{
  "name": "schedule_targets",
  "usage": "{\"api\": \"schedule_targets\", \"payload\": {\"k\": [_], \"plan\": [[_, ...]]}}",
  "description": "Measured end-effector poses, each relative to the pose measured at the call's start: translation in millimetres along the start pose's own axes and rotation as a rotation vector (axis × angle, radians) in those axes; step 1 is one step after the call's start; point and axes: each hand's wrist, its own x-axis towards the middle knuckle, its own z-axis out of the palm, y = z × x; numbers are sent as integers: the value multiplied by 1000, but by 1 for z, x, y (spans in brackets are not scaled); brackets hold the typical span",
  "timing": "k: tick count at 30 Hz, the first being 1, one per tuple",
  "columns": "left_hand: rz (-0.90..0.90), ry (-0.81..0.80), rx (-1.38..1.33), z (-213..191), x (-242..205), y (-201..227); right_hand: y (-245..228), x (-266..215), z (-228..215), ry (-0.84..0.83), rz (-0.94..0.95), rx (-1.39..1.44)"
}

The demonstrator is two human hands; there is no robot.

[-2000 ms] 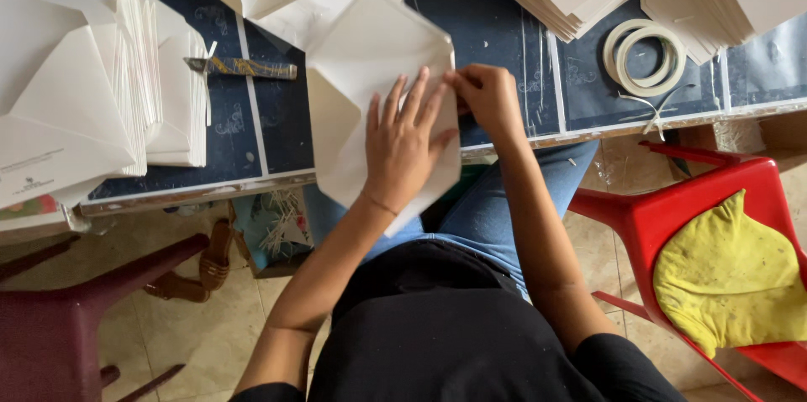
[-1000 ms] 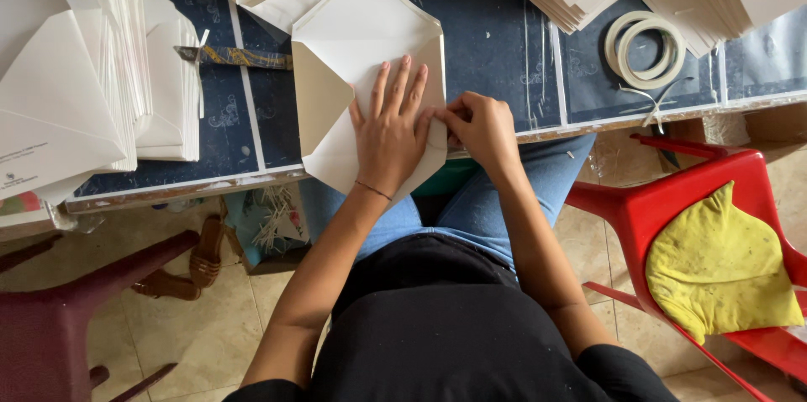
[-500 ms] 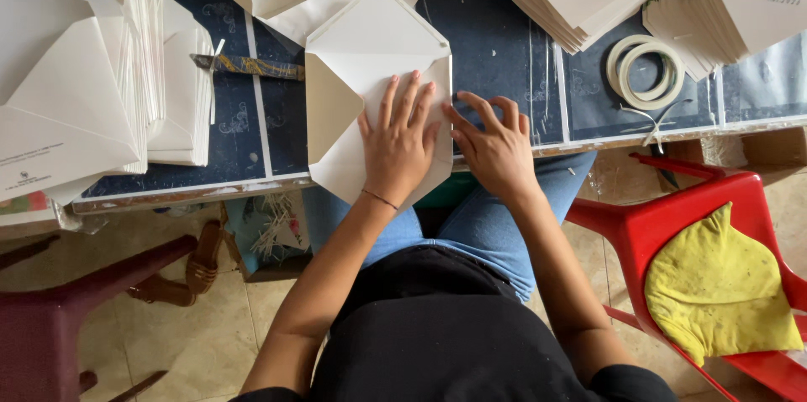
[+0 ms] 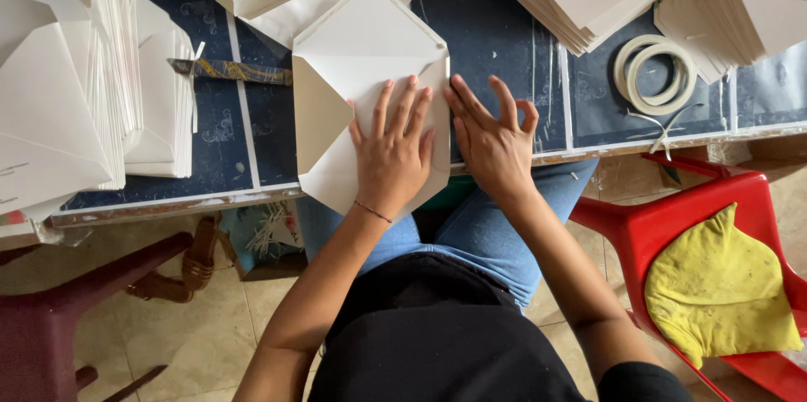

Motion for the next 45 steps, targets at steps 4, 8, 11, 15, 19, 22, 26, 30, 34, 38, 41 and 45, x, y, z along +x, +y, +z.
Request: {"api": "schedule_targets", "payload": {"k": [4,8,11,15,19,22,26,30,34,38,41,45], "plan": [[-2,20,-27,1,-1,-1,7,32,13,44,5,-35],[-5,125,19,-3,0,1,5,68,5,161,-4,-160],[23,103,-78,3,1,-10,19,88,10,271,-28,166],[277,-22,-155,-6,-4,-41,37,82,10,110,-77,407],[472,-52,-139,-37,-8,-48,24,44,-7,62,12,417],[493,233,82,-82,-18,-38,25,29,-3,107,25,462],[163,192,10,-88,-12,-64,29,47,-5,-44,215,502],[-105,370,-195,-101,29,-121,26,63,13,-24,86,441],[-260,489,-30,-50,96,-216,4,63,0,-103,248,674],[-500,381,42,16,161,-283,41,46,-10,-42,454,738],[-609,284,159,29,182,-291,66,31,-33,134,507,768],[-363,689,35,-46,171,-243,80,6,-51,335,325,431]]}}
